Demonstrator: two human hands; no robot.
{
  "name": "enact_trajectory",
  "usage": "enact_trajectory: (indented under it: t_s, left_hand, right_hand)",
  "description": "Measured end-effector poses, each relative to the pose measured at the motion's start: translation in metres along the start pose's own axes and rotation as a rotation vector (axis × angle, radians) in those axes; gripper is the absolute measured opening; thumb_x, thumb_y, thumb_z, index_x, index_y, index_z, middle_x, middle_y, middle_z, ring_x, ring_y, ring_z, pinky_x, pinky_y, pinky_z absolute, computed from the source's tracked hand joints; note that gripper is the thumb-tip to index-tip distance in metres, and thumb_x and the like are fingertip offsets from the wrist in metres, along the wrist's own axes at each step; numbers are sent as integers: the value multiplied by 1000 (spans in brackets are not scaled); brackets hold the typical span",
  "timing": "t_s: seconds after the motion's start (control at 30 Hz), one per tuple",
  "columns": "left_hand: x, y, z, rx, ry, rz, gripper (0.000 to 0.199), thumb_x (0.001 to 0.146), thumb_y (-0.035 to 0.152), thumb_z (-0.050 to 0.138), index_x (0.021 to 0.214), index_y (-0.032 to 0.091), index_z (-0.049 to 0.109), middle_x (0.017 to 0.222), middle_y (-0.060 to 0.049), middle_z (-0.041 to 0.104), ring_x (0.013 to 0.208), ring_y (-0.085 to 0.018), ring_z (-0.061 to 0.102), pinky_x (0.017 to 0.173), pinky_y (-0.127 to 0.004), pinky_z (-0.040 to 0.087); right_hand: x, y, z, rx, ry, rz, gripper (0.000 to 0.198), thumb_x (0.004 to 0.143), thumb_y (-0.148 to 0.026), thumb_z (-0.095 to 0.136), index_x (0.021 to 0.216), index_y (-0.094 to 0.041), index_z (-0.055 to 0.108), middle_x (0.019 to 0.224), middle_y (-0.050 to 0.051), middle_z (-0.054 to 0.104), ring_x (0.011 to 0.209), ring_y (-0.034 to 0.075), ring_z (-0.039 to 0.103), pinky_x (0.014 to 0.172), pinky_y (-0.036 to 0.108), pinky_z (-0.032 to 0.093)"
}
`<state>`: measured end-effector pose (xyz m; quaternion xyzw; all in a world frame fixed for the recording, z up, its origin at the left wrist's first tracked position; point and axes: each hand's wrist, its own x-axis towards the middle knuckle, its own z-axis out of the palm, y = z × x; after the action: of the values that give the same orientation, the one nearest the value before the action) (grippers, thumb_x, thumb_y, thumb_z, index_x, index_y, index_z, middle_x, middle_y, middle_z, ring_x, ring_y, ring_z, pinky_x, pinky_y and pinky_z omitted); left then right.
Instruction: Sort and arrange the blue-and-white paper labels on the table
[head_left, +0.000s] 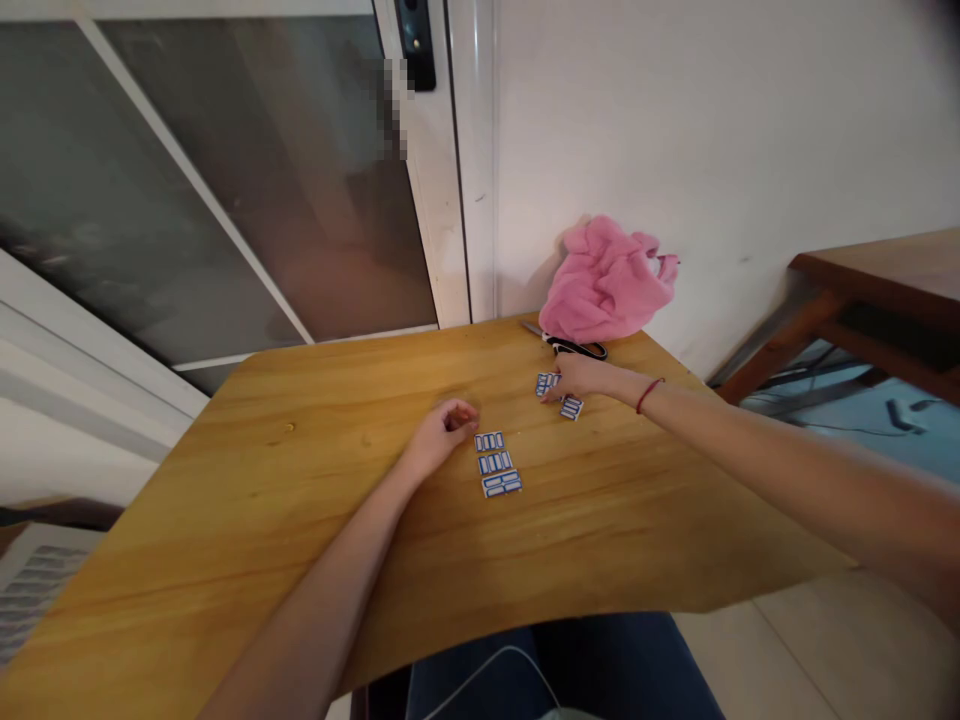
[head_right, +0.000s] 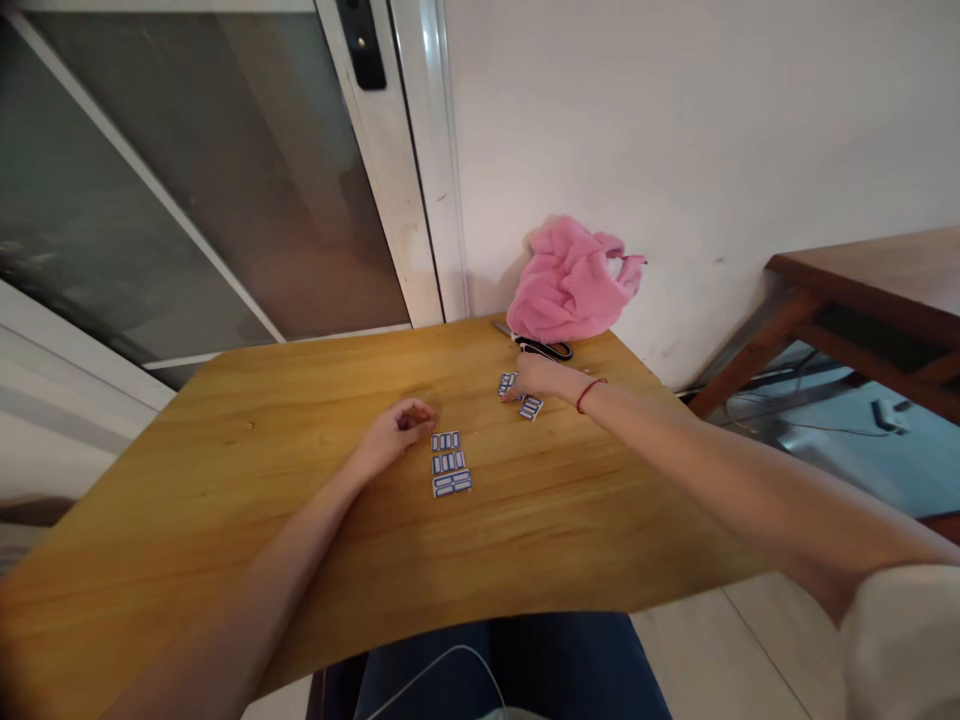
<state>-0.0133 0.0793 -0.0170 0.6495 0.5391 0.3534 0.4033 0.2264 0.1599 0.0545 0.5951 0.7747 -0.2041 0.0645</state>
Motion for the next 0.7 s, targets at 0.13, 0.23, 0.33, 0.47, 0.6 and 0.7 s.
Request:
enact_trajectory:
  t_s: [0.13,0.23,0.33,0.47,0.6,0.7]
  left_hand:
    - [1,-6,0,22,13,40,18,71,27,62,85,17,59,78,1,55,62,-10,44,59,-23,35]
    - [3,-11,0,29,25,56,18,70,27,63,85,17,59,78,1,54,62,-10,44,60,-23,35]
    - [3,-13,0,28,33,61,18,70,26,63,85,17,59,78,1,54,61,-9,44,60,-23,36]
    - [3,-13,1,24,33,61,17,70,26,63,85,17,60,78,1,55,60,-9,44,59,-23,36]
    - [4,-12,1,26,38,64,16,70,25,63,83,17,61,77,1,56,62,-10,45,60,-23,36]
    - [3,-12,1,26,35,67,15,70,25,63,83,18,60,77,1,56,62,-10,45,60,-23,36]
  right_hand:
    - [5,-13,-2,-79,-34,40,29,62,-35,74,57,-11,60,52,4,53,54,15,51,50,26,32]
    - [11,-19,-2,-120,-70,53,25,60,-31,75,61,-10,62,51,3,53,54,14,50,50,25,32]
    - [16,-20,-4,-135,-94,18,25,57,-28,77,65,-8,64,54,3,55,57,14,50,51,24,32]
    - [16,-7,-16,-96,-109,-85,28,63,-31,73,77,-9,65,66,3,60,58,13,51,51,23,33]
    - [8,13,-31,-58,-270,-227,26,63,-29,72,80,-10,66,69,2,62,58,11,51,52,22,35]
    - [-3,21,-29,-18,-345,-278,29,58,-23,76,81,-9,66,68,2,64,57,10,52,54,21,34]
